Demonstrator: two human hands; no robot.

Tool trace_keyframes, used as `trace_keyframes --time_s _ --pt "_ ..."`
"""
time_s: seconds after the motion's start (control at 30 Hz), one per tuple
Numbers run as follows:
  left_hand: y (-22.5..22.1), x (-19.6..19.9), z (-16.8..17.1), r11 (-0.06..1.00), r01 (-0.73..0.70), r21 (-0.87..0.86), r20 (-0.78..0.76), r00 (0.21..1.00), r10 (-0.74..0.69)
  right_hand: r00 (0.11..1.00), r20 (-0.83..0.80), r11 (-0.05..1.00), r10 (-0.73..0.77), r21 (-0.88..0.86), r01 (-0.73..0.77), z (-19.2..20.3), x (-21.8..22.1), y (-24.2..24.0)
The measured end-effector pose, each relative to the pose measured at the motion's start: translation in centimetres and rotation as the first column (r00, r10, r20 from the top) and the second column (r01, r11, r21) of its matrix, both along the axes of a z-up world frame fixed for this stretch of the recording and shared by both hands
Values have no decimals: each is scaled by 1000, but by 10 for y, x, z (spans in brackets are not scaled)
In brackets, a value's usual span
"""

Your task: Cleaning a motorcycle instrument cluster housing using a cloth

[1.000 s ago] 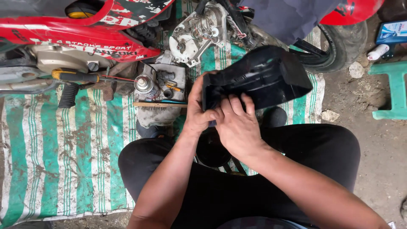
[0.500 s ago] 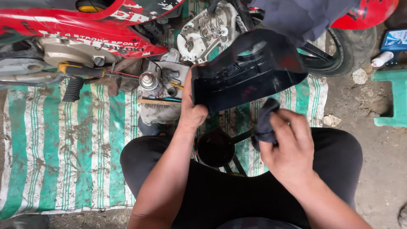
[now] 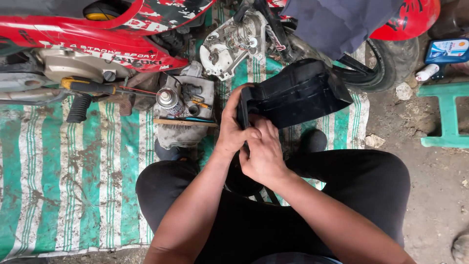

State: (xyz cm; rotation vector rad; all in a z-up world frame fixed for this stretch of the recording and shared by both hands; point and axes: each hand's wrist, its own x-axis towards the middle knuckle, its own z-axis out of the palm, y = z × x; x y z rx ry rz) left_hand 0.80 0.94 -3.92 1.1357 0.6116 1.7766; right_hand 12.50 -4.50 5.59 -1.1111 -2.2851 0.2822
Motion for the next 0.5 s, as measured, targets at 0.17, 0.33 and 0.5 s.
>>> trace_keyframes --time_s 0.17,0.33,0.5 --pt "-4 -4 16 996 -83 -8 -167 983 81 963 267 955 46 272 -120 -30 39 13" --pt "-9 -11 37 991 -136 -15 -279 952 126 798 572 834 -191 523 -176 1 96 41" --pt "-9 -4 47 980 -194 -38 -312 934 173 625 676 865 -390 501 -2 -3 118 51"
